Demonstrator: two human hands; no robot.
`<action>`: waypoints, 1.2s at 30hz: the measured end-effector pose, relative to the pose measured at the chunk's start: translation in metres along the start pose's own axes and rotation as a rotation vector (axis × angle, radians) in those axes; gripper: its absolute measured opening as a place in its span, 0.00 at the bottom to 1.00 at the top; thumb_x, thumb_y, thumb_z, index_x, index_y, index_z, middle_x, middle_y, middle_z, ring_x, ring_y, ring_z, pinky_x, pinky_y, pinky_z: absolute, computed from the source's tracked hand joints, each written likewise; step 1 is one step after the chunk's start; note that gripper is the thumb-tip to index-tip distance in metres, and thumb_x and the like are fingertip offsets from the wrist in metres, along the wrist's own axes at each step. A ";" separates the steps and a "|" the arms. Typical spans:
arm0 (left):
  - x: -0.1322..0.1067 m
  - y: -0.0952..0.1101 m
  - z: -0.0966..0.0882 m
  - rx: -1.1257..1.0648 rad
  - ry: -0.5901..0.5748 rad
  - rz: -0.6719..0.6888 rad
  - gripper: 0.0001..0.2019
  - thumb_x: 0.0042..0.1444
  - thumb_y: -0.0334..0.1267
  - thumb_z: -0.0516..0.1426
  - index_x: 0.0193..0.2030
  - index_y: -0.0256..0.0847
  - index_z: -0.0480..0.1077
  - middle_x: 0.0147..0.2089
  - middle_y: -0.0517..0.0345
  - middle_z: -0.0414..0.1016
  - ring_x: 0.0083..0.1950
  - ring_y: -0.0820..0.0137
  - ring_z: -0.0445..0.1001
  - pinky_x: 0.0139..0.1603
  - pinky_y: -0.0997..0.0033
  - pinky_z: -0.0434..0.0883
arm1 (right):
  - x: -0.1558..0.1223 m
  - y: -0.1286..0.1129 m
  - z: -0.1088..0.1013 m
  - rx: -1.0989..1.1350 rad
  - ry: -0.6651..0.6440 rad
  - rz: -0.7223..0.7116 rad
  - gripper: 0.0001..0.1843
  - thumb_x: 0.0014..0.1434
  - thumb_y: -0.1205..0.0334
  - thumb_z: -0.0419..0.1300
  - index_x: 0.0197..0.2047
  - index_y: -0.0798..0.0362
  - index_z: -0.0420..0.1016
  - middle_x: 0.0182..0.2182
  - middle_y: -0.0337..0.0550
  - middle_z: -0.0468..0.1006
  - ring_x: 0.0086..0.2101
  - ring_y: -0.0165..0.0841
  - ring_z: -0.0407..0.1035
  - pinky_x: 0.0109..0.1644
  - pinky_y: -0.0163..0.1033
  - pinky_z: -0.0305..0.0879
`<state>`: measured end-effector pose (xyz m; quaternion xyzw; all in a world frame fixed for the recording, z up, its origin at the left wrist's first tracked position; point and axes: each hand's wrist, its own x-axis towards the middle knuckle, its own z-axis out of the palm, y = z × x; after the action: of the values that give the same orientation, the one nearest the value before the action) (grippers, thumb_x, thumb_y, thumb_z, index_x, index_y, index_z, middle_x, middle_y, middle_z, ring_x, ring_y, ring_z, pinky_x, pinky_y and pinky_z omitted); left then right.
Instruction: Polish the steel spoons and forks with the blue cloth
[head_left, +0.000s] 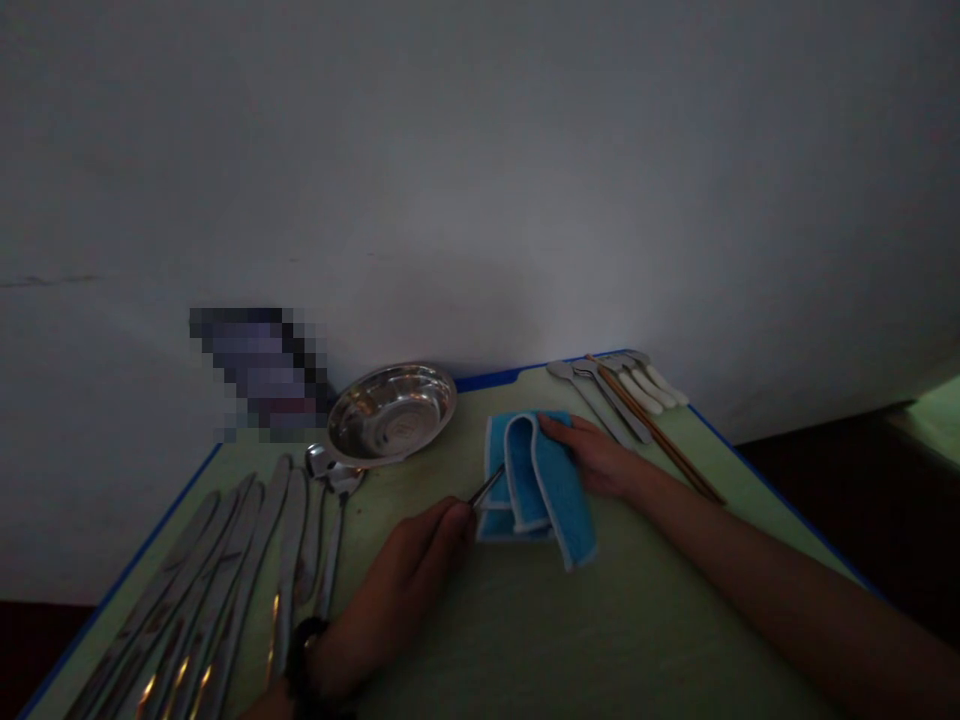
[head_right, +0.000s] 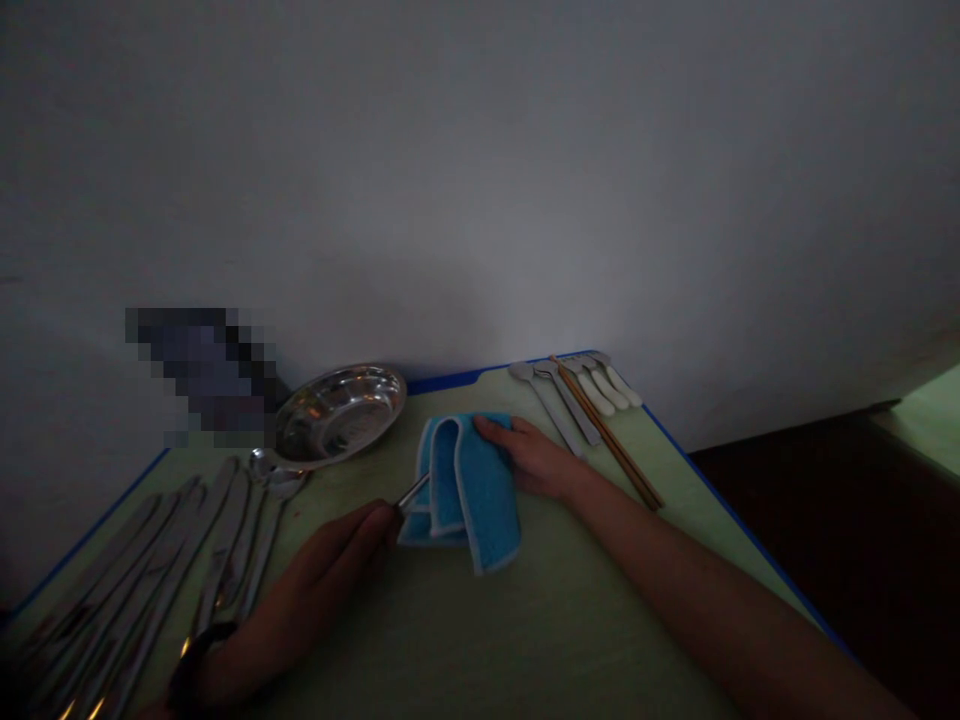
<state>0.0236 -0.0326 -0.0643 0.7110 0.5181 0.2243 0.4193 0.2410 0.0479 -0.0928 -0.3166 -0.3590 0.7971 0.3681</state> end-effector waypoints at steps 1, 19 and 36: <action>0.001 -0.001 0.000 -0.026 0.011 -0.013 0.16 0.62 0.44 0.42 0.26 0.41 0.60 0.24 0.64 0.60 0.26 0.73 0.61 0.27 0.77 0.60 | 0.000 0.000 -0.001 0.011 -0.016 -0.008 0.14 0.47 0.53 0.63 0.32 0.56 0.72 0.24 0.38 0.75 0.26 0.28 0.71 0.37 0.37 0.68; 0.003 0.001 0.002 -0.022 -0.025 -0.016 0.17 0.62 0.45 0.42 0.27 0.40 0.61 0.23 0.64 0.62 0.25 0.74 0.62 0.27 0.76 0.61 | -0.004 0.004 0.003 -0.313 -0.051 -0.059 0.13 0.47 0.56 0.63 0.33 0.55 0.73 0.28 0.37 0.75 0.27 0.26 0.69 0.36 0.35 0.66; -0.002 0.007 -0.003 0.058 -0.126 0.015 0.19 0.62 0.44 0.41 0.23 0.40 0.59 0.21 0.66 0.57 0.24 0.74 0.60 0.27 0.76 0.60 | -0.001 0.002 0.001 -0.102 0.045 -0.076 0.19 0.44 0.49 0.63 0.34 0.54 0.70 0.26 0.39 0.75 0.27 0.30 0.70 0.39 0.41 0.68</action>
<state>0.0244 -0.0340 -0.0569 0.7393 0.4918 0.1669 0.4286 0.2399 0.0462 -0.0937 -0.3391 -0.4026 0.7559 0.3892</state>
